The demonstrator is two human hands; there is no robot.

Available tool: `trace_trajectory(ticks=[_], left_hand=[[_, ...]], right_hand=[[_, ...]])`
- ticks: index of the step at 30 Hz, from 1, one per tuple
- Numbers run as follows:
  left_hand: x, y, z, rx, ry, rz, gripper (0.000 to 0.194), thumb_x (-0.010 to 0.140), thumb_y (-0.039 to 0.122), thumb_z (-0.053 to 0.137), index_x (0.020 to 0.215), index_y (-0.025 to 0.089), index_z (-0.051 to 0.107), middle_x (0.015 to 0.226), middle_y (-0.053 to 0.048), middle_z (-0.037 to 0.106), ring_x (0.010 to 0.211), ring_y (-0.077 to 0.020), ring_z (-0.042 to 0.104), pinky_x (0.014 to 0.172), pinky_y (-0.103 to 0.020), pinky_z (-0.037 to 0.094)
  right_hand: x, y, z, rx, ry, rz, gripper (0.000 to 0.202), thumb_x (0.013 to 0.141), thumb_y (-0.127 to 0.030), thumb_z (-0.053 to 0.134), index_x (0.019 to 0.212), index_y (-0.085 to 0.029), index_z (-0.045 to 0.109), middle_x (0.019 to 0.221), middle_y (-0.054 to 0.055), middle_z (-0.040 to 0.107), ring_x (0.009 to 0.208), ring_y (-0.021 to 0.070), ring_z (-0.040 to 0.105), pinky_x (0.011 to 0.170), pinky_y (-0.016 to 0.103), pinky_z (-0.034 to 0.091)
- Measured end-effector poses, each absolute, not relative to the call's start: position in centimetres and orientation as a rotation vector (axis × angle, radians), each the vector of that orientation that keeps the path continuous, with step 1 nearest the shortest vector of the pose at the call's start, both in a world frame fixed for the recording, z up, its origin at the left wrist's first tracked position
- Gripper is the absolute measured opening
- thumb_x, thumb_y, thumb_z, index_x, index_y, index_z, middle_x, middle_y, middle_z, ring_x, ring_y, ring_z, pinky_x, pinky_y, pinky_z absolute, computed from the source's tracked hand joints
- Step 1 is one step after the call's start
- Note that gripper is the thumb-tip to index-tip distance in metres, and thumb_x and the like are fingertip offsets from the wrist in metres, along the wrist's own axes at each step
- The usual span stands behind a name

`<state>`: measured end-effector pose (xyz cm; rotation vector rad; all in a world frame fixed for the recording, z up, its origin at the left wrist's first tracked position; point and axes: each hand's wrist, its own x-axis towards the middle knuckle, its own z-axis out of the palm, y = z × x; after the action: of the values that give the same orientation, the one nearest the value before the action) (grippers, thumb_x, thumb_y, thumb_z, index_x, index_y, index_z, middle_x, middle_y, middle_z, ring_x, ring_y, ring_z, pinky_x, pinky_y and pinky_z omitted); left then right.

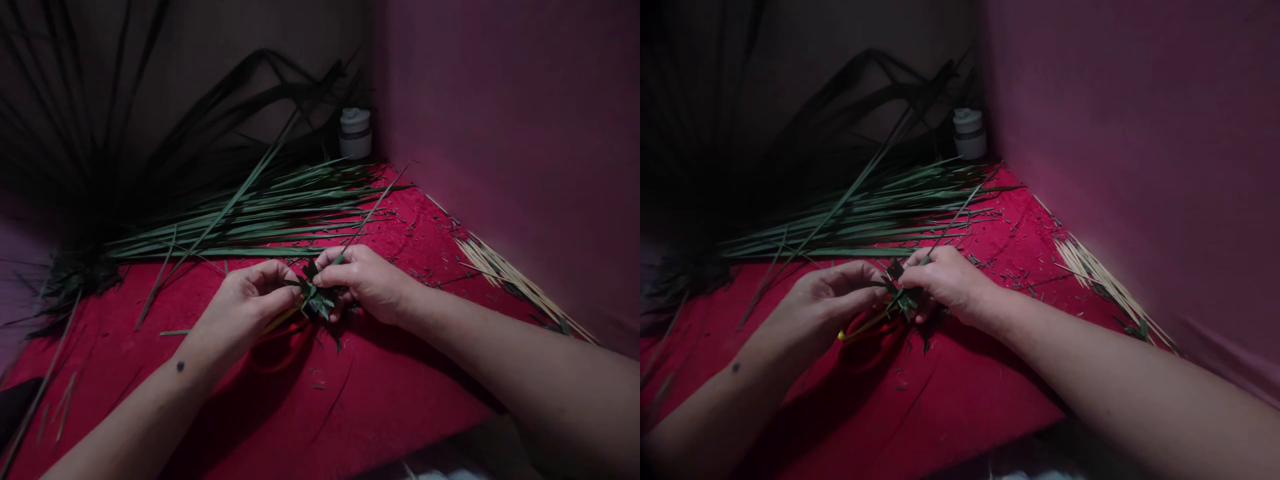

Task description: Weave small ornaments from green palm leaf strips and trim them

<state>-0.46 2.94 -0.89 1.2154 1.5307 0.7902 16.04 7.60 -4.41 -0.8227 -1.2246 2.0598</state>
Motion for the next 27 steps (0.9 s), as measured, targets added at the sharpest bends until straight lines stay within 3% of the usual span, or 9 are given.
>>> trace_trajectory(ticks=[19,27], left_hand=[[-0.4,3.0,-1.4,1.304,1.498,0.837,0.012,0.075,0.028,0.066,0.076,0.018,0.060,0.071,0.001,0.062,0.066,-0.0119,0.058,0.061,-0.022,0.045],[0.2,2.8,-1.2,1.338,1.506,0.856,0.016,0.073,0.031,0.069,0.078,0.017,0.062,0.071,0.002,0.062,0.065,-0.0113,0.057,0.060,-0.021,0.046]], right_hand=[[15.8,7.1,-3.8,-0.931,-1.387,1.960,0.010,0.070,-0.008,0.050,0.073,-0.018,0.048,0.046,-0.005,0.052,0.034,0.0083,0.049,0.033,0.015,0.038],[15.8,7.0,-3.8,-0.983,-1.443,1.934,0.010,0.070,-0.008,0.050,0.074,-0.017,0.048,0.049,-0.004,0.054,0.036,0.0092,0.051,0.037,0.018,0.045]])
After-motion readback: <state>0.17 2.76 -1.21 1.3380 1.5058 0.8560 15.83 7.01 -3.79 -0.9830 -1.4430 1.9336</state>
